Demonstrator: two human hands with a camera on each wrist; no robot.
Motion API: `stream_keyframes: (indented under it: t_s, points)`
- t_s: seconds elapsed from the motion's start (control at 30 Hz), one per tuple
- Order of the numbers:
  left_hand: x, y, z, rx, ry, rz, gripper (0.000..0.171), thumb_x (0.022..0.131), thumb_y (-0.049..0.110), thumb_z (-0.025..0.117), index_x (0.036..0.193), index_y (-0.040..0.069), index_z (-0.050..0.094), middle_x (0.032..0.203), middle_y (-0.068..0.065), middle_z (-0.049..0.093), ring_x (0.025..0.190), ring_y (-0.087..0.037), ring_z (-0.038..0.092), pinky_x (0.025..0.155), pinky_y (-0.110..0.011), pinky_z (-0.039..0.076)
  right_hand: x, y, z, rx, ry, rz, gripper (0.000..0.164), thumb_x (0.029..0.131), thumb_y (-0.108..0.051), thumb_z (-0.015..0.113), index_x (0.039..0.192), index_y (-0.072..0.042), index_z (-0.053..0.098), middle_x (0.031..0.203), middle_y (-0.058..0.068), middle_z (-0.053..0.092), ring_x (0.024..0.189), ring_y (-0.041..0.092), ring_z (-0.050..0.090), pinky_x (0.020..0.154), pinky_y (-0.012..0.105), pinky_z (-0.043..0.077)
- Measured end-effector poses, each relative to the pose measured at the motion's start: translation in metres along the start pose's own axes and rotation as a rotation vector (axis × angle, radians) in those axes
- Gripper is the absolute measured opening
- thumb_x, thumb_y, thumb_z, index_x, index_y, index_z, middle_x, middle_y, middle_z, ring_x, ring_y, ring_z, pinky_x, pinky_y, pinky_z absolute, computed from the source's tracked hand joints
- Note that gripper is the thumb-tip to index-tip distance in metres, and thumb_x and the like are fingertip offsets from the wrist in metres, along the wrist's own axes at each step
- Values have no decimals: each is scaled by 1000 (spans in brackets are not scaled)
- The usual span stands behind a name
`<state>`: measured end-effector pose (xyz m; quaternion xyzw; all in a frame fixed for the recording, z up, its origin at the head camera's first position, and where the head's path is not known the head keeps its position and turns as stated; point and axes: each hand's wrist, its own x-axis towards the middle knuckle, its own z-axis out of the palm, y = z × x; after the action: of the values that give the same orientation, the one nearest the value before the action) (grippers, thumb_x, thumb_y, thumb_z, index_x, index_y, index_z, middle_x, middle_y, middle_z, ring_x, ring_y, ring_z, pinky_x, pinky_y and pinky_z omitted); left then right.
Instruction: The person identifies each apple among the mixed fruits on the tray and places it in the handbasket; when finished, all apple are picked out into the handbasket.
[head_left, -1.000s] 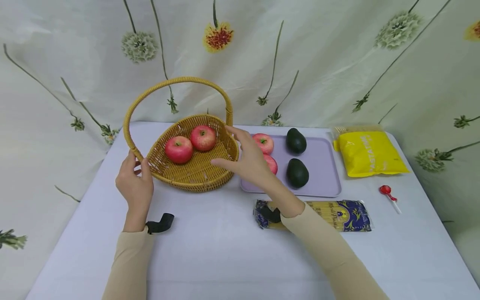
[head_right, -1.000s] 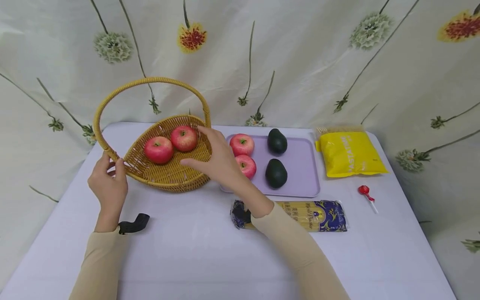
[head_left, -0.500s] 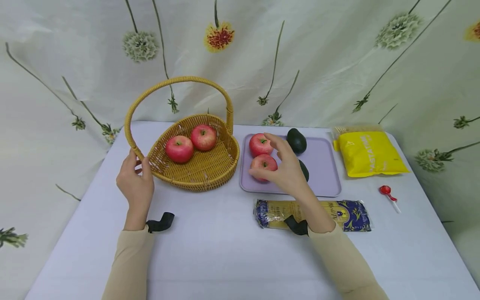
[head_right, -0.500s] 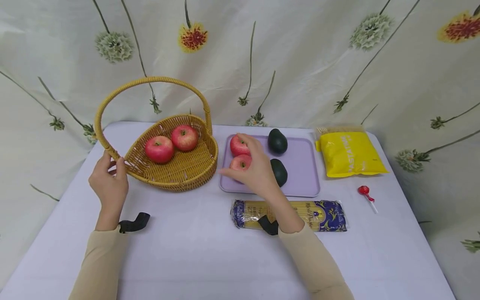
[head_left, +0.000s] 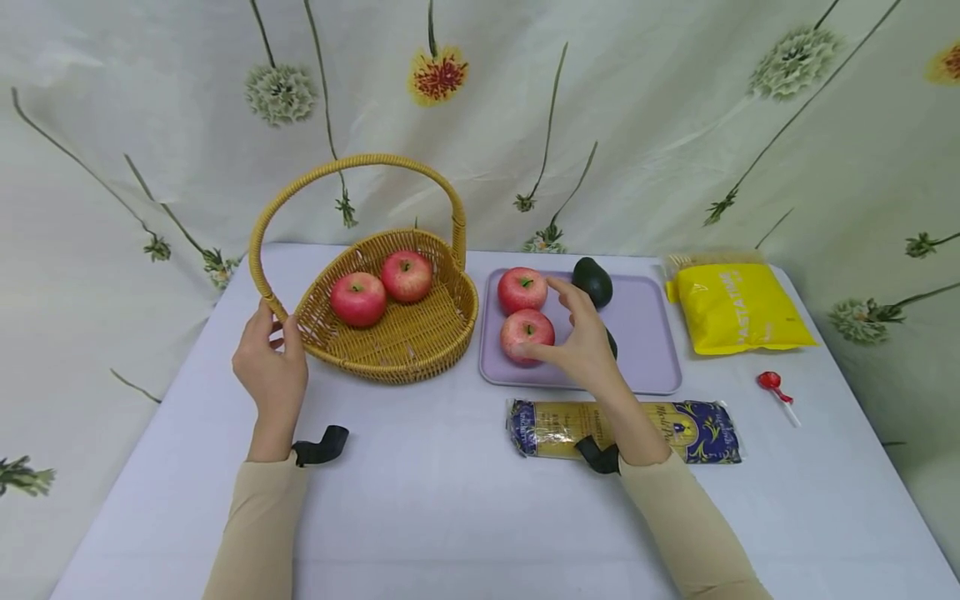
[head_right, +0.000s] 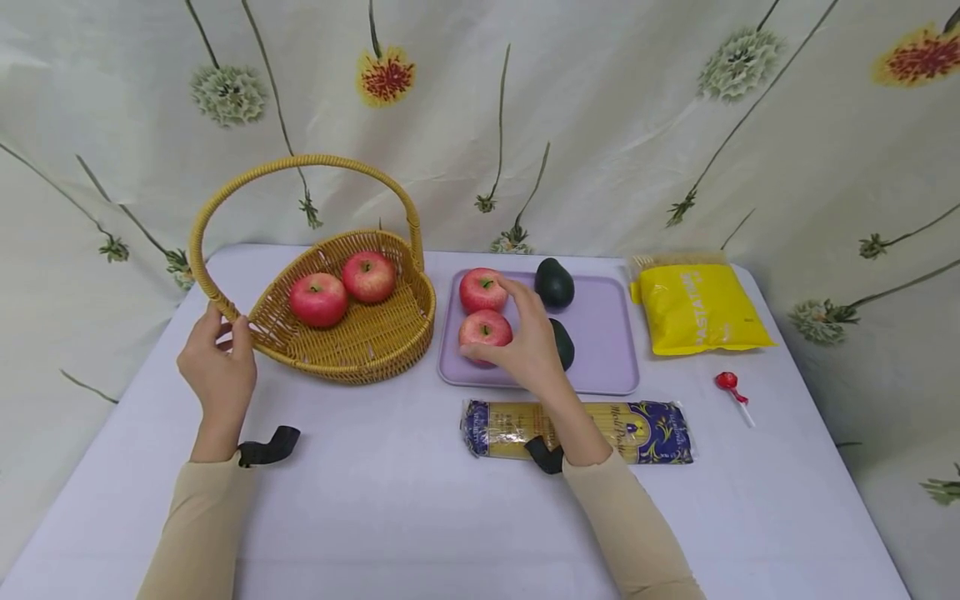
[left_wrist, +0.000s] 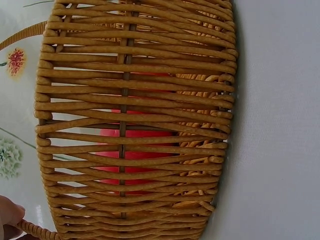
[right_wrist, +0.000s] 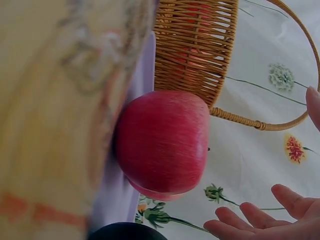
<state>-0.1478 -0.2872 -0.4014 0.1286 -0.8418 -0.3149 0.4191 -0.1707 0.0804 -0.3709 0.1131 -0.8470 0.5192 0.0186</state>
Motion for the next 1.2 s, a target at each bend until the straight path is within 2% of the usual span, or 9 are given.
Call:
stream_keyframes:
  t_s: [0.27,0.4,0.43,0.47,0.67,0.7,1.0,1.1,1.2]
  points:
    - [0,-1,0,-4,-8,3,31,95,8,58,123,-5,63,113,-24,68,95,-40,69,75,-54,55,4,9,3,-27,-19,36,95,70,-19,88,149,-10,36,152,14,36,139,34,36,113,52,34]
    - [-1,-1,0,1,-7,2,32,95,8,58,124,-4,62,113,-24,68,96,-39,69,75,-54,55,6,13,5,-47,-66,57,95,71,-19,87,150,-10,35,155,13,33,141,36,34,113,54,35]
    - [-1,-1,0,-2,-5,3,32,95,8,58,124,-4,63,113,-24,68,95,-39,69,74,-53,55,7,15,6,-57,-80,63,95,72,-20,87,150,-10,34,156,13,32,141,36,34,113,55,35]
    - [-1,-1,0,-2,-5,2,32,95,9,58,124,-4,63,114,-23,68,95,-38,69,75,-47,57,7,16,7,-66,-93,65,95,72,-21,86,150,-10,34,156,14,31,142,36,33,113,56,35]
    - [0,-2,1,2,-16,0,32,96,10,58,125,-4,62,114,-23,68,95,-38,69,76,-45,57,9,22,10,-88,-128,69,97,71,-21,87,151,-10,33,158,15,28,145,34,30,114,58,32]
    - [0,-2,1,1,-15,1,32,96,10,57,124,-4,62,114,-24,68,95,-39,69,75,-51,56,9,22,10,-90,-131,70,97,71,-21,87,151,-10,33,158,15,28,145,34,30,114,58,32]
    - [0,-1,1,-8,-8,8,30,95,8,57,122,-5,63,112,-24,68,95,-39,69,75,-53,56,11,27,13,-90,-143,87,95,72,-20,86,151,-10,33,157,16,29,143,37,32,114,57,33]
    - [0,-2,1,2,-10,3,30,96,9,57,122,-4,63,112,-23,68,95,-38,69,75,-46,56,11,28,13,-69,-143,80,95,72,-19,86,150,-9,34,156,16,32,140,39,35,112,55,37]
    - [0,-3,1,15,-12,-3,30,96,11,57,122,-3,63,113,-21,69,96,-36,69,73,-24,51,11,30,14,-57,-145,77,94,72,-17,85,150,-8,34,153,16,35,136,39,38,110,54,39]
